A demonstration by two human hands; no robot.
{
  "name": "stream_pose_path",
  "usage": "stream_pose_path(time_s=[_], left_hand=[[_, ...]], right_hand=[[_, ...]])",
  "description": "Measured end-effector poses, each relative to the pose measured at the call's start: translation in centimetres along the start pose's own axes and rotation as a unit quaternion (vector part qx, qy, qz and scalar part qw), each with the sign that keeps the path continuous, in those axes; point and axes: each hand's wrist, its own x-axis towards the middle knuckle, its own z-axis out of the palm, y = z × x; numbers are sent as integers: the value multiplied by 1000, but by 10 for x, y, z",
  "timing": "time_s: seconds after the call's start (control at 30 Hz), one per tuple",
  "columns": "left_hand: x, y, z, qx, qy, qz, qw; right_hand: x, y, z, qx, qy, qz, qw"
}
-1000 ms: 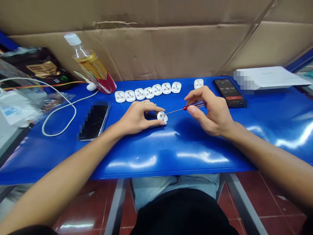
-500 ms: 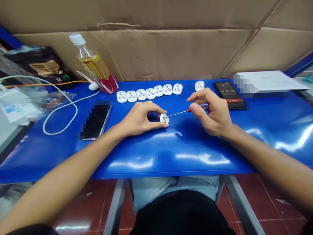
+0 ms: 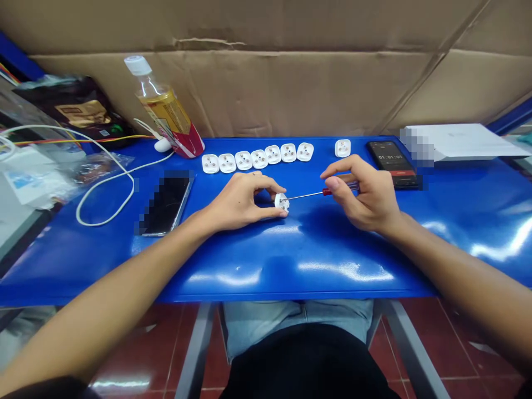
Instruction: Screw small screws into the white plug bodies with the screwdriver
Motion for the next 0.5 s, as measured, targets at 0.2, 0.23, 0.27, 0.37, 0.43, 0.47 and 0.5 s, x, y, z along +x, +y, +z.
stream_pose_path(time_s=[0.2, 0.23, 0.27, 0.37, 0.43, 0.47, 0.5], left_hand=[[0, 1, -1, 8, -8, 5, 1000], [0, 1, -1, 9, -9, 6, 1000], [0, 1, -1, 8, -9, 7, 1000], [0, -1, -1, 6, -5, 5, 1000], [-1, -2, -1, 3, -7, 1, 1000], [-1, -2, -1, 0, -9, 0, 1000], [-1, -2, -1, -3, -11, -1, 1000]], right_hand=[[0, 0, 2, 3, 6, 27, 1000], [0, 0, 3, 4, 5, 39, 999], [0, 0, 3, 9, -1, 46, 999], [0, 0, 2, 29, -30, 40, 998], [1, 0, 1, 34, -42, 41, 998], [1, -1, 1, 32, -45, 50, 997], [1, -1, 0, 30, -46, 62, 997]])
